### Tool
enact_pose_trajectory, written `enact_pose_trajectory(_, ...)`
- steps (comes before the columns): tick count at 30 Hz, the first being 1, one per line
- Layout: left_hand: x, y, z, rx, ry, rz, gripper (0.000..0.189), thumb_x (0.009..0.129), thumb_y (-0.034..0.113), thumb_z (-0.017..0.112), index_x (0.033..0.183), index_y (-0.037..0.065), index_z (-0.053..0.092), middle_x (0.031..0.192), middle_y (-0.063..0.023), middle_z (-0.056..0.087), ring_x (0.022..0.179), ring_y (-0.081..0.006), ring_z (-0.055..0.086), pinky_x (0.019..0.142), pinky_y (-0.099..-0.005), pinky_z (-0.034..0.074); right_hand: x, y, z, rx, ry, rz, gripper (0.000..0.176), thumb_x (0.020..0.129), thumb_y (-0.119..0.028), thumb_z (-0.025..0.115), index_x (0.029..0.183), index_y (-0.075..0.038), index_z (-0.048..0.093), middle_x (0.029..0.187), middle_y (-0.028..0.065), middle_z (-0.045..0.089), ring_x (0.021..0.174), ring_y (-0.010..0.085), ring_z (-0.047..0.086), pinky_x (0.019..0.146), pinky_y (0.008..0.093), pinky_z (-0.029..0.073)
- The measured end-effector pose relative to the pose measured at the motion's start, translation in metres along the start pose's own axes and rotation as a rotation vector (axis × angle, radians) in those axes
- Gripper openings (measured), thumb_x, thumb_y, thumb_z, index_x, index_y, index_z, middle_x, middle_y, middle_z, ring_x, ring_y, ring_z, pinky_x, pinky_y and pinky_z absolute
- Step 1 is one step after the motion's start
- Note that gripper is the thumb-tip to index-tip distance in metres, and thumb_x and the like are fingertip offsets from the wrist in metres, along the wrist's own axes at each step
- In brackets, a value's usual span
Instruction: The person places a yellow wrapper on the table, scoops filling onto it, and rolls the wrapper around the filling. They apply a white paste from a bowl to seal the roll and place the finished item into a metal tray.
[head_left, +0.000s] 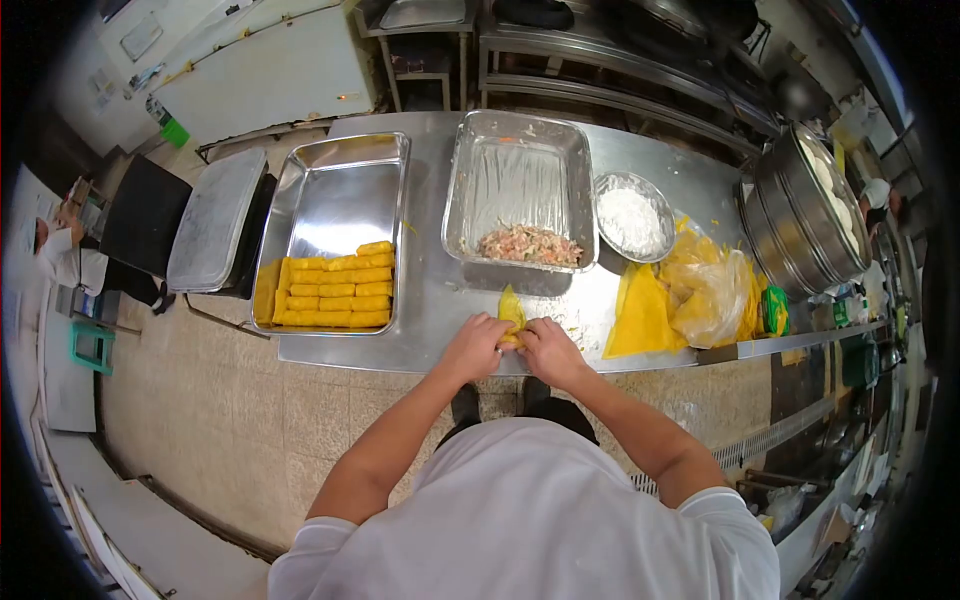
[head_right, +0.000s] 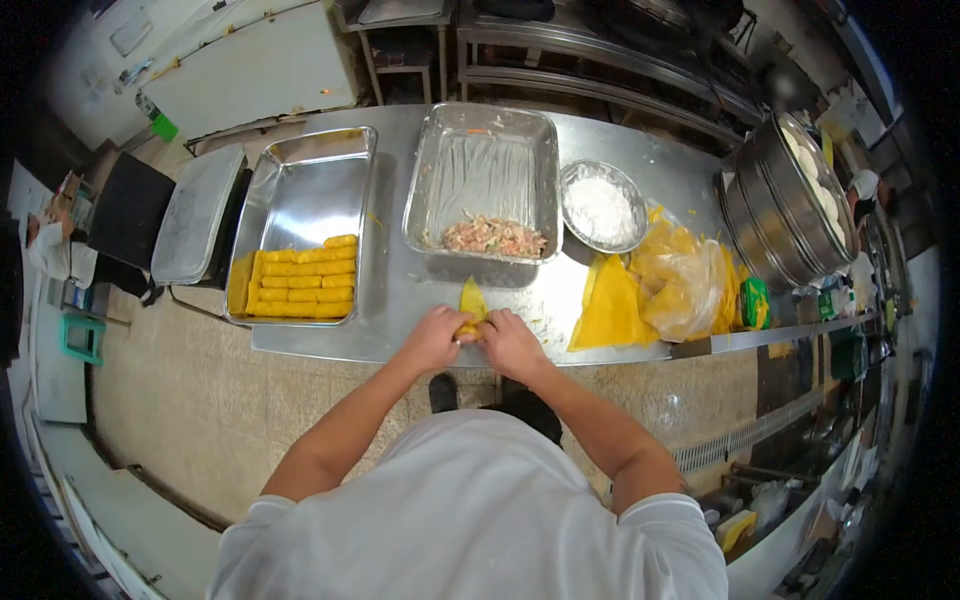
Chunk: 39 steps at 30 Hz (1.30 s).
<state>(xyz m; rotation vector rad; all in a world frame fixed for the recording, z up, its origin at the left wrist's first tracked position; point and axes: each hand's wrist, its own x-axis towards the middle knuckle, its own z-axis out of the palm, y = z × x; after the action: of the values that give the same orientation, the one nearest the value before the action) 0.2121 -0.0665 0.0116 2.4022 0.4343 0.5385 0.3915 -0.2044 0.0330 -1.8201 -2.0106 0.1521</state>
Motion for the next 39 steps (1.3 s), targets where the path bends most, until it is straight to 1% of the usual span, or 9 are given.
enact_pose_trajectory(2, 0.002, -0.001, -0.002, -0.009, 0.042, 0.026, 0.016, 0.093, 0.016, 0.076, 0.106, 0.007, 0.077, 0.105, -0.0127, 0.068, 0.107, -0.0358, 0.063, 0.096, -0.0468, 0.051, 0.005, 0.003, 0.001, -0.038, -0.098, 0.067, 0.03, 0.09, -0.013, 0.074, 0.117, -0.001, 0.071, 0.109, 0.0155, 0.068, 0.104, 0.0354, 0.063, 0.094, 0.0453, 0.051)
enact_pose_trajectory(8, 0.01, -0.017, 0.009, 0.031, 0.046, -0.054, 0.017, 0.094, 0.019, 0.075, 0.107, 0.008, 0.078, 0.11, -0.0109, 0.071, 0.106, -0.0346, 0.064, 0.096, -0.0474, 0.05, 0.004, 0.011, 0.005, 0.021, 0.02, 0.025, 0.027, 0.091, -0.012, 0.073, 0.116, -0.003, 0.071, 0.104, 0.0153, 0.066, 0.099, 0.0341, 0.063, 0.088, 0.0465, 0.05)
enact_pose_trajectory(17, 0.003, -0.01, 0.008, 0.015, 0.01, -0.069, 0.035, 0.092, 0.026, 0.08, 0.124, 0.012, 0.077, 0.117, -0.0083, 0.069, 0.111, -0.033, 0.062, 0.1, -0.047, 0.049, 0.002, 0.021, -0.009, 0.101, 0.01, 0.069, 0.045, 0.088, -0.015, 0.077, 0.13, -0.004, 0.067, 0.121, 0.019, 0.065, 0.115, 0.0385, 0.06, 0.099, 0.0497, 0.049)
enact_pose_trajectory(21, 0.005, 0.006, -0.001, 0.047, 0.014, -0.086, 0.04, 0.091, 0.027, 0.082, 0.128, 0.013, 0.075, 0.119, -0.0081, 0.068, 0.112, -0.0334, 0.061, 0.1, -0.0467, 0.049, 0.016, 0.051, -0.065, 0.229, 0.26, 0.277, 0.056, 0.085, -0.014, 0.078, 0.137, 0.001, 0.063, 0.128, 0.0237, 0.063, 0.121, 0.0443, 0.057, 0.109, 0.0525, 0.046)
enact_pose_trajectory(24, 0.005, 0.01, 0.002, 0.065, 0.048, -0.073, 0.04, 0.09, 0.026, 0.082, 0.128, 0.013, 0.075, 0.119, -0.0074, 0.068, 0.112, -0.0328, 0.061, 0.101, -0.0468, 0.049, 0.02, 0.116, -0.105, 0.081, 0.438, 0.469, 0.048, 0.089, -0.012, 0.075, 0.134, 0.001, 0.066, 0.127, 0.0251, 0.062, 0.12, 0.0441, 0.057, 0.107, 0.0502, 0.047)
enact_pose_trajectory(28, 0.006, 0.004, 0.006, 0.113, -0.003, -0.048, 0.041, 0.089, 0.024, 0.082, 0.128, 0.014, 0.074, 0.121, -0.0071, 0.067, 0.114, -0.0324, 0.061, 0.102, -0.0468, 0.049, 0.026, 0.206, -0.142, 0.007, 0.285, 0.642, 0.051, 0.092, -0.013, 0.07, 0.142, 0.0, 0.066, 0.122, 0.0282, 0.067, 0.118, 0.0461, 0.06, 0.107, 0.0508, 0.048)
enact_pose_trajectory(31, 0.006, 0.008, 0.007, 0.114, -0.011, -0.076, 0.041, 0.089, 0.023, 0.082, 0.128, 0.014, 0.074, 0.123, -0.0069, 0.068, 0.117, -0.0324, 0.061, 0.104, -0.047, 0.048, 0.036, 0.25, -0.137, -0.009, 0.091, 0.599, 0.054, 0.092, -0.014, 0.066, 0.145, -0.003, 0.065, 0.121, 0.0301, 0.068, 0.12, 0.0461, 0.061, 0.105, 0.0513, 0.05)
enact_pose_trajectory(34, 0.008, 0.012, 0.007, 0.145, 0.009, -0.074, 0.04, 0.089, 0.024, 0.082, 0.127, 0.014, 0.074, 0.129, -0.0065, 0.068, 0.122, -0.0326, 0.06, 0.107, -0.0482, 0.046, 0.058, 0.273, -0.124, -0.194, -0.127, 0.57, 0.053, 0.093, -0.016, 0.063, 0.146, -0.007, 0.066, 0.127, 0.0313, 0.066, 0.123, 0.047, 0.06, 0.104, 0.052, 0.053)
enact_pose_trajectory(39, 0.009, 0.009, 0.009, 0.193, 0.016, -0.082, 0.04, 0.088, 0.028, 0.081, 0.125, 0.014, 0.074, 0.136, -0.0059, 0.068, 0.128, -0.0331, 0.06, 0.111, -0.0517, 0.044, 0.086, 0.276, -0.105, -0.286, -0.243, 0.645, 0.051, 0.094, -0.019, 0.06, 0.144, -0.014, 0.068, 0.128, 0.0308, 0.066, 0.124, 0.0471, 0.061, 0.105, 0.0525, 0.054)
